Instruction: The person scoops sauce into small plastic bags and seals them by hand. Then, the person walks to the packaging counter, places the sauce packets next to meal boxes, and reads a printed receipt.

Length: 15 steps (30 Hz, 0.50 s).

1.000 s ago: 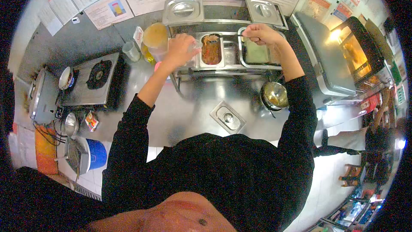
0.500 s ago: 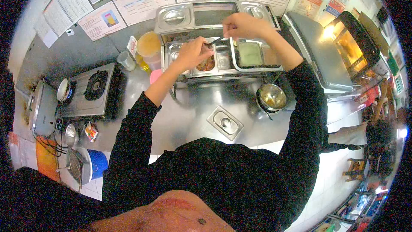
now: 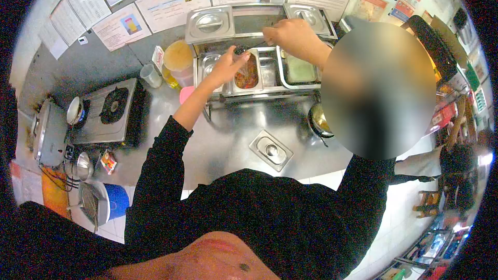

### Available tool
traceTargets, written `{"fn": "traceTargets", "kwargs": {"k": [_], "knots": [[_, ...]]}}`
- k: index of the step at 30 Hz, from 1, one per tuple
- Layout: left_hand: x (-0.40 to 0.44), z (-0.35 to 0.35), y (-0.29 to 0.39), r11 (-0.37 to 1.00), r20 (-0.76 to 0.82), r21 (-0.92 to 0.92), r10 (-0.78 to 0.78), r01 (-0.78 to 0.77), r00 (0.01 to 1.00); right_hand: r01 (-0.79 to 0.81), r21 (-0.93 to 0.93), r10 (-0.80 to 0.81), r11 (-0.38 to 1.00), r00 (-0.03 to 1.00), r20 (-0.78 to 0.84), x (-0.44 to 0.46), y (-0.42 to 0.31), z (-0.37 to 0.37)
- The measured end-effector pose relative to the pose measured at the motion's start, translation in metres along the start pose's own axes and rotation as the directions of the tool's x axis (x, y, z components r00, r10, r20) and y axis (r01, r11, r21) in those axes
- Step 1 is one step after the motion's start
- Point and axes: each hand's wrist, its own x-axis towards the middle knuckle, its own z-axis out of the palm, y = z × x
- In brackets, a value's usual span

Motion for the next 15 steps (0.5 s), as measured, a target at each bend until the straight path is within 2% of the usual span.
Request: {"fn": "traceTargets", "kwargs": {"k": [4,6,9,13,15], "knots": [[0.002,0.0,-0.005,0.994,0.022,-0.103,-0.023,0.025,1.0,-0.096,0.036,0.096,0.995,0.995,-0.007,-0.003,-0.003,-0.005],[0.005,0.003,-0.013,0.986,0.073,-0.162,-0.033,0.045,0.997,-0.197,0.184,0.194,0.963,0.98,0.037,-0.002,-0.005,-0.01],[0.006,0.007,-0.022,0.974,0.062,-0.227,0.004,0.01,0.998,-0.28,0.226,0.269,0.933,0.96,0.078,-0.004,-0.004,-0.014],[0.0,0.004,-0.023,0.976,0.055,-0.215,-0.002,0.014,0.998,-0.318,0.326,0.304,0.89,0.948,0.095,-0.007,0.003,-0.007],[-0.004,0.001,-0.024,0.961,0.048,-0.267,-0.063,0.073,0.997,-0.503,0.614,0.399,0.608,0.862,0.311,-0.01,0.008,-0.001]]}}
